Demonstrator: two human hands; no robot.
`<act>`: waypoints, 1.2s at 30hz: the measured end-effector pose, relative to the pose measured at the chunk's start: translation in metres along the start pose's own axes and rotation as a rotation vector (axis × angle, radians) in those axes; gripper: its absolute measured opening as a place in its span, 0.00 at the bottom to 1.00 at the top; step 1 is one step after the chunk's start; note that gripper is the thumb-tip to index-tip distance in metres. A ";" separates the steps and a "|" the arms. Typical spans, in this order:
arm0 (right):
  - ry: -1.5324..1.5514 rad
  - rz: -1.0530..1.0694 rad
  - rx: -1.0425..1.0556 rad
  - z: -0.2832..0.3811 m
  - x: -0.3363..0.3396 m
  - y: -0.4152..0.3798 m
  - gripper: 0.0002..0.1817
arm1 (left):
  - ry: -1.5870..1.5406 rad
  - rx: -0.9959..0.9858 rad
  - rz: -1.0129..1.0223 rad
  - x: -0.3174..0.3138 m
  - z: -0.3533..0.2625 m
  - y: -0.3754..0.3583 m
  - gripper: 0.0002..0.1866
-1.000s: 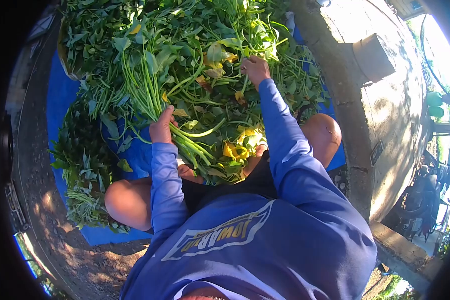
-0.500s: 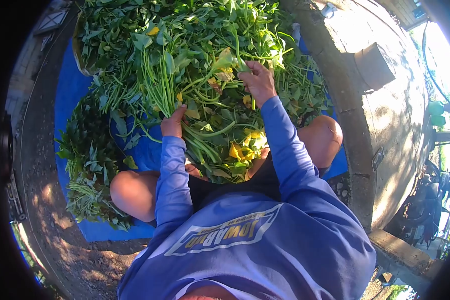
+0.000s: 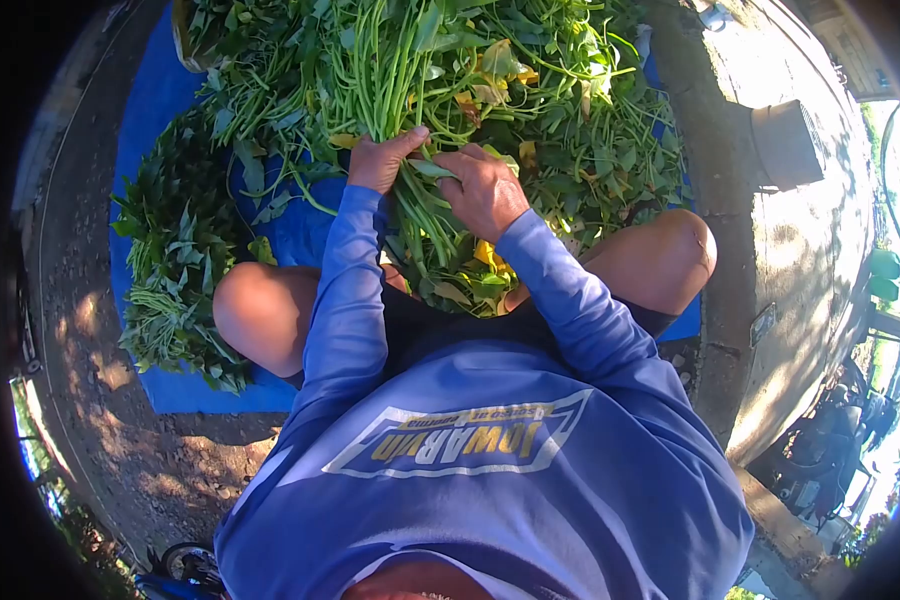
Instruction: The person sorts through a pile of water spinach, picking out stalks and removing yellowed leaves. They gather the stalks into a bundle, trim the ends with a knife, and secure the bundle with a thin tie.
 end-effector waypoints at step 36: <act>-0.183 0.223 0.200 0.039 0.037 -0.087 0.19 | 0.133 -0.025 -0.202 0.017 -0.022 -0.006 0.14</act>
Point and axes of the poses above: each hand's wrist, its own y-axis towards the middle knuckle, its own x-axis out of the back of the hand, z = x × y, the point moved 8 cm from there along y, towards the middle knuckle, and after that the axes turned 7 degrees about -x, right-handed, at the moved point
